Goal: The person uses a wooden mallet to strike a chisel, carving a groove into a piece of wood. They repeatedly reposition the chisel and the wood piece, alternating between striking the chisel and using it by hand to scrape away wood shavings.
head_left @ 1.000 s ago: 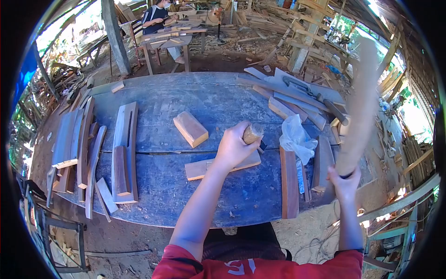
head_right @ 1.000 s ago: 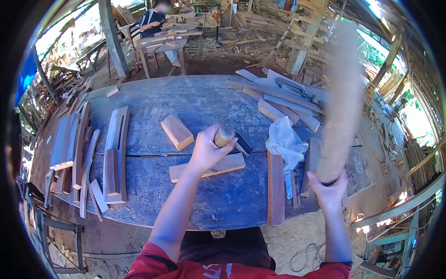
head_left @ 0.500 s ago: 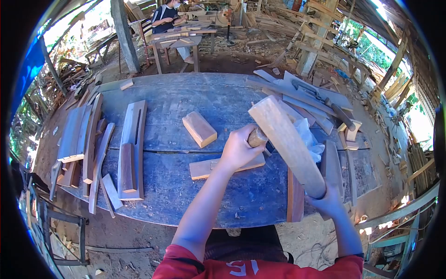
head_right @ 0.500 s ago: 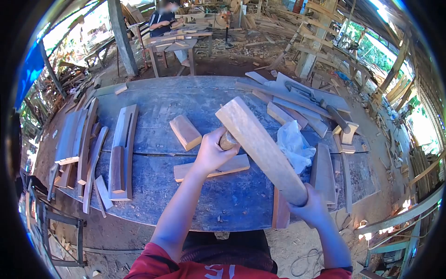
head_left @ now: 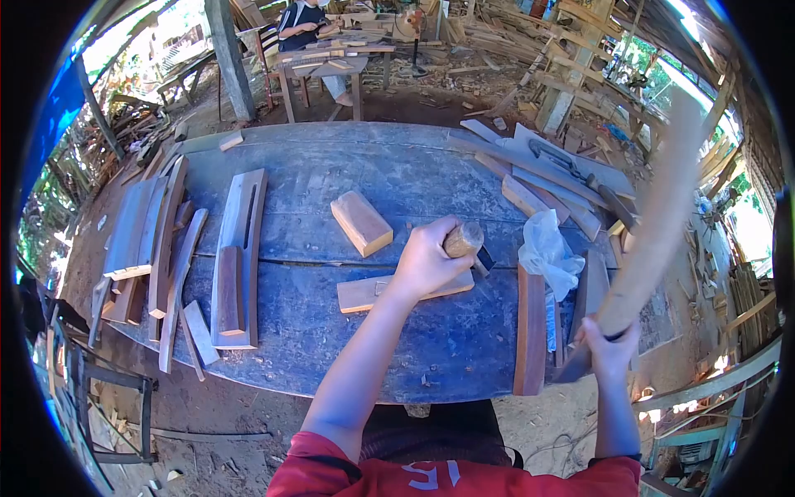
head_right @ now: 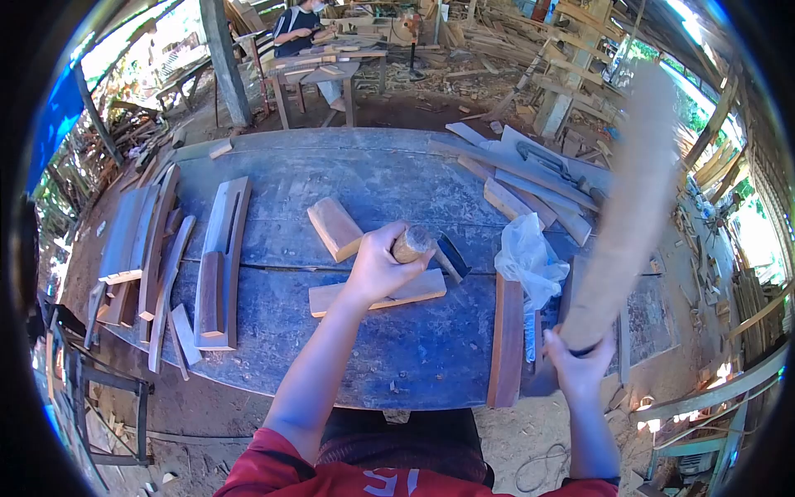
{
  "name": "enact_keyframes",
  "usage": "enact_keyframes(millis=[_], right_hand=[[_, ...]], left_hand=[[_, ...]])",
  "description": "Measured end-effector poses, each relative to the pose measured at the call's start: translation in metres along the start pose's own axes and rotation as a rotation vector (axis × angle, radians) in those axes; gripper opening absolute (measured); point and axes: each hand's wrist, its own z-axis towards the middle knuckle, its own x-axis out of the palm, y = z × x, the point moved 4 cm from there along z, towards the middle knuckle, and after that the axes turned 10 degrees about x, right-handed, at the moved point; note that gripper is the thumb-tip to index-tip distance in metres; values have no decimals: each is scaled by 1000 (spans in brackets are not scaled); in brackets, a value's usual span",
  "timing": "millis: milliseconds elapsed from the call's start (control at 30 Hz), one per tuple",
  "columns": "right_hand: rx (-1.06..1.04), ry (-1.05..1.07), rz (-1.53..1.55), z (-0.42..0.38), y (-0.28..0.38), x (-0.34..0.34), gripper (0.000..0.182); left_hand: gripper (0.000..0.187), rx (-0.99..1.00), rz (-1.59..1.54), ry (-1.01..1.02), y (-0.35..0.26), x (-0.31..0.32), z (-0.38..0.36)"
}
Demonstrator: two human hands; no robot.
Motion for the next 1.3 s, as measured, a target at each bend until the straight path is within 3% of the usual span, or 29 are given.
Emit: enact_keyframes(millis=[33,100,167,233,333,467,533,633,733,933,1300], right_hand=[[111,-61,255,0,-11,-2,44],[105,-49,220,2,-17,4,44],[-132,252,-637,2,-11,24,45],[-28,278,-581,3,3,24,49],[-24,18,-318,11,6,14,49],[2,-32,-376,34,-1,18,51],[-14,73,-576,60,-36,26,55],[57,249,-665,77,-52,47,57],[-22,346,-639,84,-51,67,61],[-134,429,-603,101,-64,86,73],[-209,394,-784,98,-68,90,64]], left_hand=[[19,-1,-1,2,0,0,0],[20,-17,10,3,-1,0,2],[20,-17,5,-15,5,1,2],[20,-21,4,-27,6,-4,3],[21,-49,-20,-25,6,-7,3],[22,-76,28,-23,2,-10,4],[23,-43,2,-49,3,-9,4],[24,-54,16,-42,1,-11,4],[24,-40,21,-55,2,-12,5],[23,-61,6,-57,1,-16,5],[22,-64,-29,-64,4,-21,3]])
